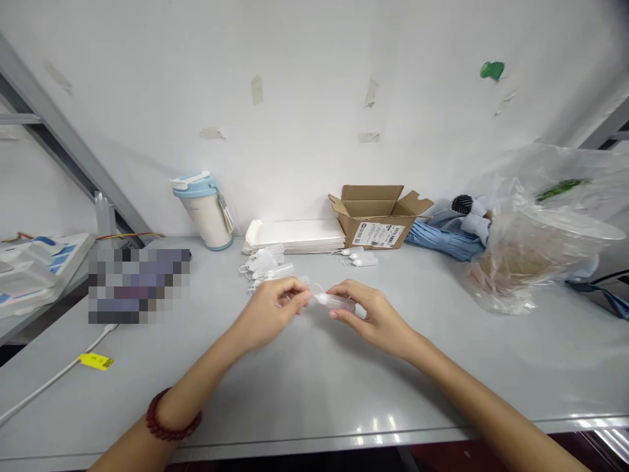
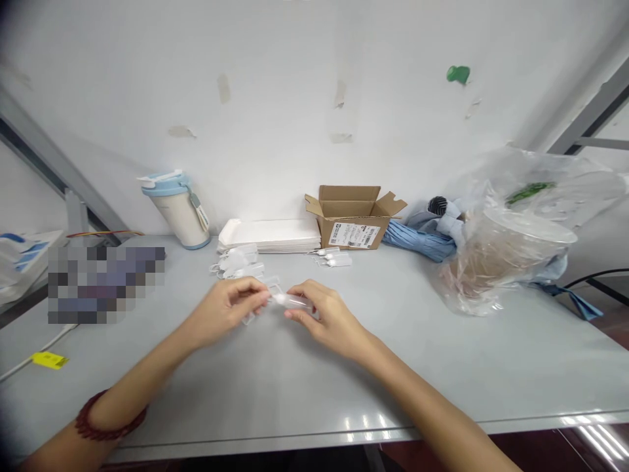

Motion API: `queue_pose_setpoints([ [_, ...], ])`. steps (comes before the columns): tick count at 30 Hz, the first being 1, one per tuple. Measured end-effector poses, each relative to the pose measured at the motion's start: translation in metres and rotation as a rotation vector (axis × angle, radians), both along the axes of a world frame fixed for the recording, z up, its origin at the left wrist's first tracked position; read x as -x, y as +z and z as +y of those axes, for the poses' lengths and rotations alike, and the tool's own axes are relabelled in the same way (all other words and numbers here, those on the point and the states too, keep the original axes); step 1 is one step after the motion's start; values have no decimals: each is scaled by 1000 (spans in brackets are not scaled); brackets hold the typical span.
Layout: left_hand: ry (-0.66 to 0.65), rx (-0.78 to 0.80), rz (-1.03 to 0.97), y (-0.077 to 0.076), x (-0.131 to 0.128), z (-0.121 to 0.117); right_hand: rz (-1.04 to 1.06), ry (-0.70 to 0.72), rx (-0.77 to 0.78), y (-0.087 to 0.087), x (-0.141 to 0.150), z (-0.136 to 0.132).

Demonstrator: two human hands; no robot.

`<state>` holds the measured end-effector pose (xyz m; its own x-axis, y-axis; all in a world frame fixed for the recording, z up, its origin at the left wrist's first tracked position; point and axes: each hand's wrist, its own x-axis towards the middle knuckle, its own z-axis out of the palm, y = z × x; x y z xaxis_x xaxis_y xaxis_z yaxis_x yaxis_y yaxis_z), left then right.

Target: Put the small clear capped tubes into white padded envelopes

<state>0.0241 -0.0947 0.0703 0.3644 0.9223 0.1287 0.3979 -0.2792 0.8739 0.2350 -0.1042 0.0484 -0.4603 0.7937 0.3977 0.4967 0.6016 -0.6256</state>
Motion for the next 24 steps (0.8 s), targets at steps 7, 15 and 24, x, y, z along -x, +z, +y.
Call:
queue_pose_setpoints([
  [7, 489, -104, -1, 17, 53, 29, -106, -50, -175, -9, -11, 8],
  [15, 586, 36, 105, -4, 63, 43, -334, -101, -59, -16, -24, 17],
  [24, 564, 150, 93, -4, 63, 43, -459, -137, 59, -15, -25, 18],
])
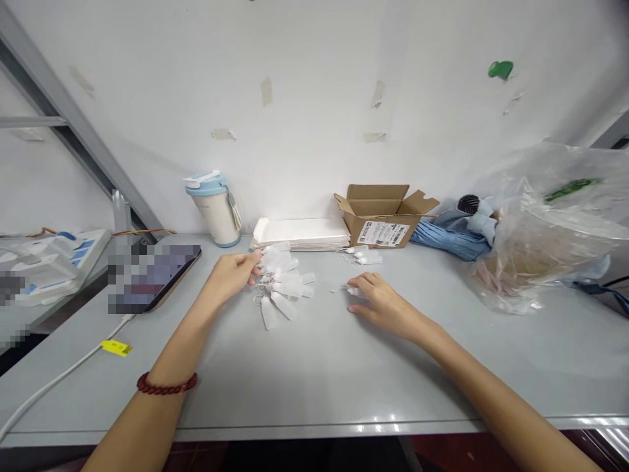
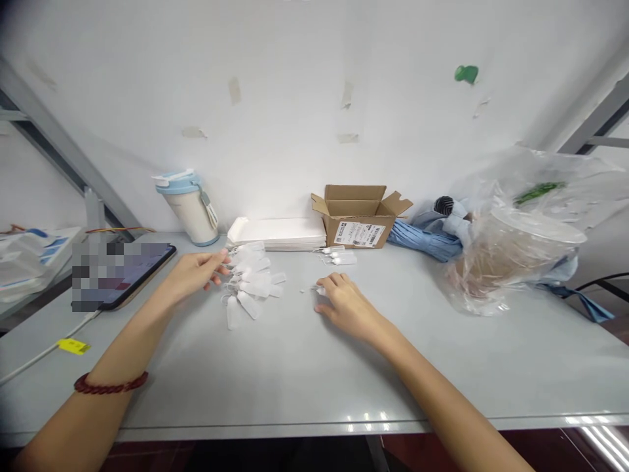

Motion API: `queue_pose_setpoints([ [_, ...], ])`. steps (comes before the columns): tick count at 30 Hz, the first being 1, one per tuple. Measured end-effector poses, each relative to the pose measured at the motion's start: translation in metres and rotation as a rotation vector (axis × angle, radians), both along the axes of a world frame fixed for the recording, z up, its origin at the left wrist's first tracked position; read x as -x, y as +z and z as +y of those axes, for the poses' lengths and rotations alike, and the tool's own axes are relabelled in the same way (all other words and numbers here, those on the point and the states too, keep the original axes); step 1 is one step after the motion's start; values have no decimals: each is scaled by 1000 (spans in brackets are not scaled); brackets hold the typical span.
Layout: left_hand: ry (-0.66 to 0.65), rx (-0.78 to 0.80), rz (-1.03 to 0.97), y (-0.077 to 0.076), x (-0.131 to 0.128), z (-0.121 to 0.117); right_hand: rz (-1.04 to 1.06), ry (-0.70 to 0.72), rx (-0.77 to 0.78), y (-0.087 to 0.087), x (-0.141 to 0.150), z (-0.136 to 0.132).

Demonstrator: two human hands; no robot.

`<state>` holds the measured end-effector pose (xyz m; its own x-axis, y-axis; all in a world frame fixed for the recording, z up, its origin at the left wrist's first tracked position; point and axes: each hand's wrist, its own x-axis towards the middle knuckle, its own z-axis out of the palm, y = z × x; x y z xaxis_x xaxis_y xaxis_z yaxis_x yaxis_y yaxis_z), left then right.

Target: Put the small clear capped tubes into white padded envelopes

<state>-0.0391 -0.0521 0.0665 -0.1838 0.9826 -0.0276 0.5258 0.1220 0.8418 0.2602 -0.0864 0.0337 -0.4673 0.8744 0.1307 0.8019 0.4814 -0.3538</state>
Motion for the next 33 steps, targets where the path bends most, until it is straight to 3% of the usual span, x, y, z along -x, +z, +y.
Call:
queue_pose_setpoints([
  [11, -19, -232, 133, 8, -19, -14, -26, -56, 8, 1, 2, 1],
  [16, -239, -342, 179, 0, -45, -29, 112, 3, -47, -2, 5, 1],
  [20, -485, -431, 357, -12, -62, -39, 227, 131, -107, -1, 15, -5],
  [26, -689, -395, 432, -19, -70, -44, 346, 199, -136, 3, 26, -14],
  [33, -651, -311, 284, -11, -68, -43, 447, 76, -86, 11, 23, -14],
])
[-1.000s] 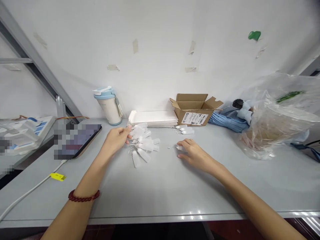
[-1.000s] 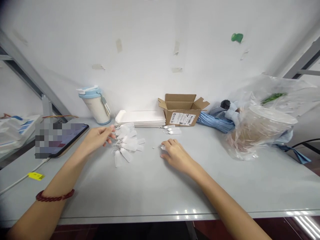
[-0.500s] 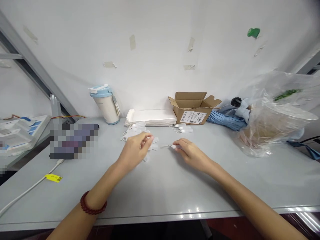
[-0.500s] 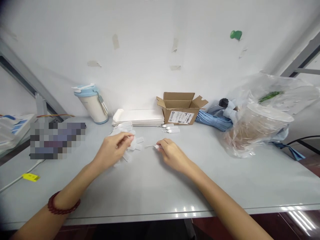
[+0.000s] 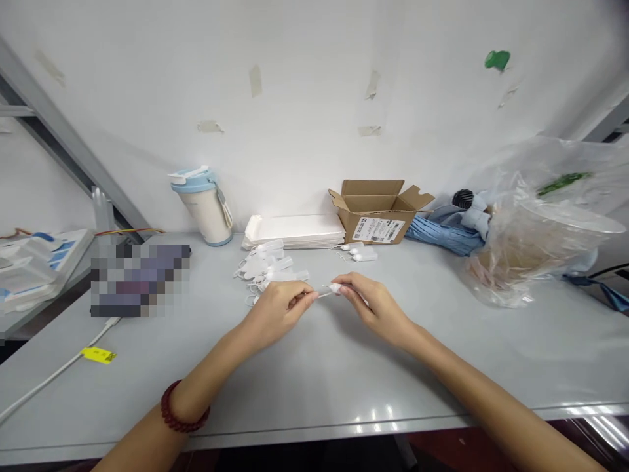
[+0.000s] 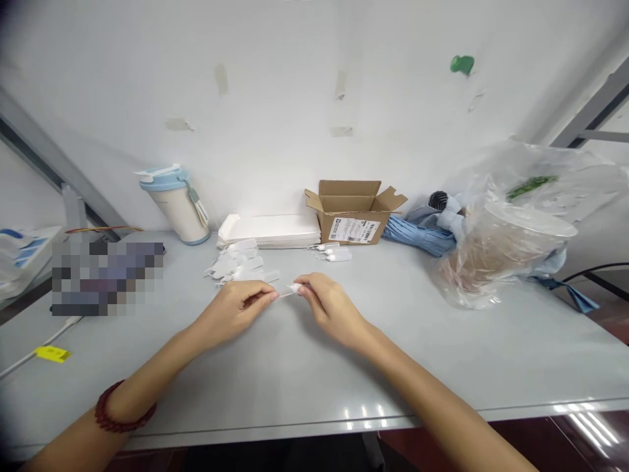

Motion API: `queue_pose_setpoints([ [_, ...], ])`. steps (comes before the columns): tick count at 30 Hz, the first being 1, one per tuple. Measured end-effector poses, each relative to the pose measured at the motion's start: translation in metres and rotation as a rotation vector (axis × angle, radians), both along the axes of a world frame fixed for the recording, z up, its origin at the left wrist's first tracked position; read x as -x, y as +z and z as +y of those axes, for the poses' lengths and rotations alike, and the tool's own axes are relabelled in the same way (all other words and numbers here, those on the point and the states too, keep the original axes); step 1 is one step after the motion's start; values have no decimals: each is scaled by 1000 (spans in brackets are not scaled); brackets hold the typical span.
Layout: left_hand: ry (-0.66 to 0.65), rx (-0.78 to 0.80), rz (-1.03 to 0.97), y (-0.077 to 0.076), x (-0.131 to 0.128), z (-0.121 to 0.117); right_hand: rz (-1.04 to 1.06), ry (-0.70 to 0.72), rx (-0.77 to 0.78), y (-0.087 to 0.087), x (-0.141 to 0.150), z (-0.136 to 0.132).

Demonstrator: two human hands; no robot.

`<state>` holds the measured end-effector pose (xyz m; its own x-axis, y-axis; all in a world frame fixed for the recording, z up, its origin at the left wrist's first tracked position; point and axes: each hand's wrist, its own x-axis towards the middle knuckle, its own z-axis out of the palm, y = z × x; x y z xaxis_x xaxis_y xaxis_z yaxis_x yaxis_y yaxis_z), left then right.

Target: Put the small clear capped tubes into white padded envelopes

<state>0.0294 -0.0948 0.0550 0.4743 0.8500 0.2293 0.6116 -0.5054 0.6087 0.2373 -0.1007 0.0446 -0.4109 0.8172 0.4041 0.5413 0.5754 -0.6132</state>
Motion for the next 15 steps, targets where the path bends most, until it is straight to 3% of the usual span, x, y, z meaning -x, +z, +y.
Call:
queue_pose_setpoints([
  [7, 67, 140, -133, 9, 2, -1, 74, -41, -2, 0, 0, 3],
  [15, 17, 356, -211, 6, 3, 1, 63, -36, -15, -1, -1, 2],
])
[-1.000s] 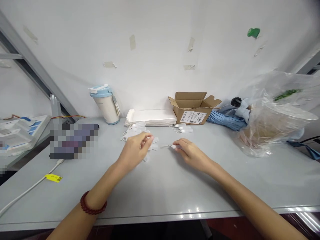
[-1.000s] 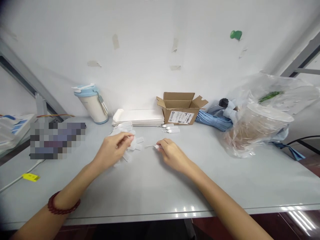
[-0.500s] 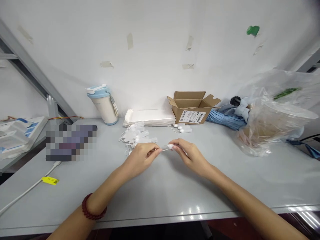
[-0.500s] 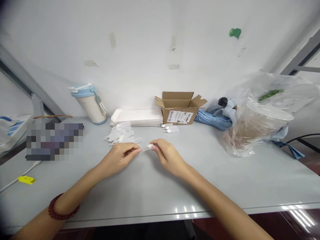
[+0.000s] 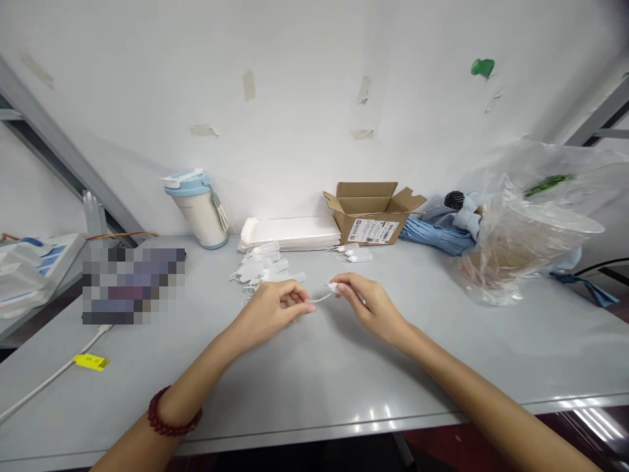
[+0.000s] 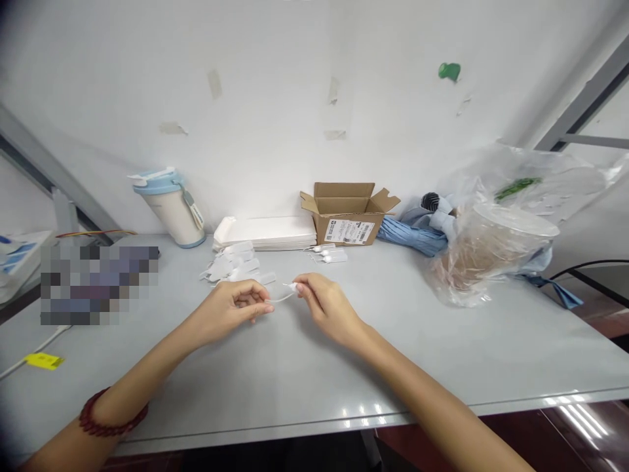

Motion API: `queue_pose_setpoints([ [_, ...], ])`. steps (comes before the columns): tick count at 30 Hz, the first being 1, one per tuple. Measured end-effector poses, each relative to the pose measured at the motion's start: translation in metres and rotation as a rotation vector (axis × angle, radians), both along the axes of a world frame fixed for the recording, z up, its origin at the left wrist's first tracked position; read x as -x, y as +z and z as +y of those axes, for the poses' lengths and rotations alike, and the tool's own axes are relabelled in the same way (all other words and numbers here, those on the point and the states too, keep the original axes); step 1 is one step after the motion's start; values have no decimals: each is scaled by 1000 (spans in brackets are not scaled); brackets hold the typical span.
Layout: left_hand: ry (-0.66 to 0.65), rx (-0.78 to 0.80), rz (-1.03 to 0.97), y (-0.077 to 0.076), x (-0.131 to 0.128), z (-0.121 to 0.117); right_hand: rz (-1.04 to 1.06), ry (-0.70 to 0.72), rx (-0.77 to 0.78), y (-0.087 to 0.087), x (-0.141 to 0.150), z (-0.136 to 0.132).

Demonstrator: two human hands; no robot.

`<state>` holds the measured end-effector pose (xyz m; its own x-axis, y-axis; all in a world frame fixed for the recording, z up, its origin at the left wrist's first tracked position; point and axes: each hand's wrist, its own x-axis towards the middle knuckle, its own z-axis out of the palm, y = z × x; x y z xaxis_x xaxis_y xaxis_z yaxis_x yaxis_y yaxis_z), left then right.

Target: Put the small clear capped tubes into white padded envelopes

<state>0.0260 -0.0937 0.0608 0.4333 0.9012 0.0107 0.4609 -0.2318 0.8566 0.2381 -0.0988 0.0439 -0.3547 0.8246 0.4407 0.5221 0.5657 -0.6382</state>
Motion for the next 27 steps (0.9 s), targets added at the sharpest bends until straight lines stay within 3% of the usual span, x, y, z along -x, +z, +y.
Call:
queue_pose_setpoints([
  [13, 89, -53, -35, 2, -1, 0, -22, 9, -53, 0, -1, -2],
  [20, 46, -48, -75, -2, -2, 1, -51, 42, -58, 4, 0, -5],
  [27, 8, -42, -65, 3, -4, -4, -48, 65, -46, 4, 3, -8],
])
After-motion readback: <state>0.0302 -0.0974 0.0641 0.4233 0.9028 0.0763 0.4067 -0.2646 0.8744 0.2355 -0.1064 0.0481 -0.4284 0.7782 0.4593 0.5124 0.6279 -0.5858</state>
